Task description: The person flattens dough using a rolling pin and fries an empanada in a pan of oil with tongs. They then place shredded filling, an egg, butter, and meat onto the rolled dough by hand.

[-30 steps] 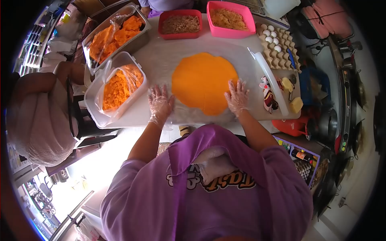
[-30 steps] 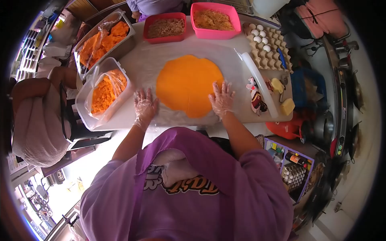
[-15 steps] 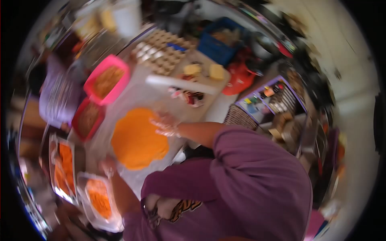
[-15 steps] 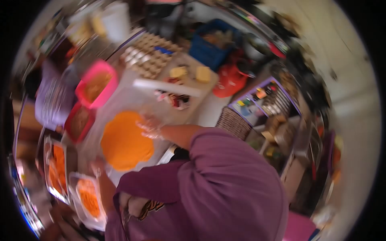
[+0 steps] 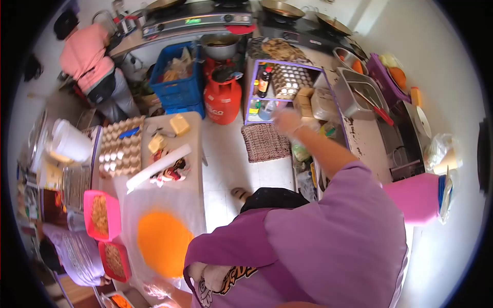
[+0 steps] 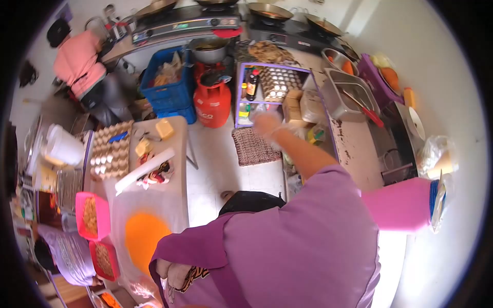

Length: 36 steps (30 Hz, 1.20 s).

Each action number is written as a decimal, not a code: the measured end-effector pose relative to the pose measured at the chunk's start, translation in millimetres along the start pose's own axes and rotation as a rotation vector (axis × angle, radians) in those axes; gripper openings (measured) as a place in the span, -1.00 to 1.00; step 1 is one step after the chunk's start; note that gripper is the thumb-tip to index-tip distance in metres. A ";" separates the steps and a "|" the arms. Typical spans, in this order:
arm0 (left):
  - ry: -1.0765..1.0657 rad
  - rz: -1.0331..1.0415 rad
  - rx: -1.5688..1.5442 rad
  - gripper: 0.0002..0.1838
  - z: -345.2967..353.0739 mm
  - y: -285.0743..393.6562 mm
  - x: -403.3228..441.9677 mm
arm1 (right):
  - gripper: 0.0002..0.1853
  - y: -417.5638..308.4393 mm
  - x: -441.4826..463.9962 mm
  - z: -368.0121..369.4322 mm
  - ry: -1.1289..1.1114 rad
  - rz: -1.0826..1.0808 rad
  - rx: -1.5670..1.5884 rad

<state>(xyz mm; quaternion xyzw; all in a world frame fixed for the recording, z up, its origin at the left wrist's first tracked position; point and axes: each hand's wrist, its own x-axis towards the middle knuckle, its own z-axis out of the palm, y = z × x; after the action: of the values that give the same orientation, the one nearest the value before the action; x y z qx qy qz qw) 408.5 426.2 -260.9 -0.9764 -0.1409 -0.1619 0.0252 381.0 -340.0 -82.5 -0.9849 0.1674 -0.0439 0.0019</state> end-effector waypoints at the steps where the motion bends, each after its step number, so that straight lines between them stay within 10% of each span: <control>1: 0.071 0.039 -0.010 -0.53 -9.7 12.0 -0.7 | -0.76 70.3 6.2 16.3 0.118 0.025 -0.048; 7: 0.519 0.175 -0.043 -0.60 -76.0 110.4 0.6 | -0.49 293.0 -36.0 -131.6 -0.003 0.873 -0.199; 9: 0.408 0.173 -0.164 -0.67 -108.4 196.7 -1.5 | -0.22 335.2 -64.0 -154.1 -0.383 1.043 -0.245; 11: 0.446 0.260 -0.170 -0.67 -100.2 263.3 7.4 | -0.67 371.4 -81.1 -150.2 -0.834 0.786 -0.460; 18: 0.026 0.633 -0.690 -0.60 -124.4 524.2 17.1 | -0.48 417.0 -116.0 -111.4 -0.570 1.347 -0.052; 23: -0.113 0.789 -0.845 -0.60 -128.8 634.8 34.2 | -0.11 357.7 -88.9 -210.7 -0.567 1.288 -0.128; 28: -0.159 0.920 -0.951 -0.63 -105.0 746.4 80.5 | -0.18 392.9 -124.5 -255.6 -0.502 1.128 -0.348; 30: -0.166 0.982 -0.995 -0.63 -100.2 799.6 103.4 | -0.23 383.1 -107.7 -265.7 0.028 1.058 -0.170; 36: -0.209 1.158 -1.247 -0.64 -119.6 940.9 169.3 | -0.30 374.4 108.5 -250.3 0.248 0.700 0.128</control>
<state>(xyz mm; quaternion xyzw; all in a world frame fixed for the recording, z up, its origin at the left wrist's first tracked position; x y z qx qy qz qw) 791.8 -442.4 -96.3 -0.7399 0.4930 -0.0805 -0.4507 337.8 -726.5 169.2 -0.8532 0.4898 -0.1697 0.0581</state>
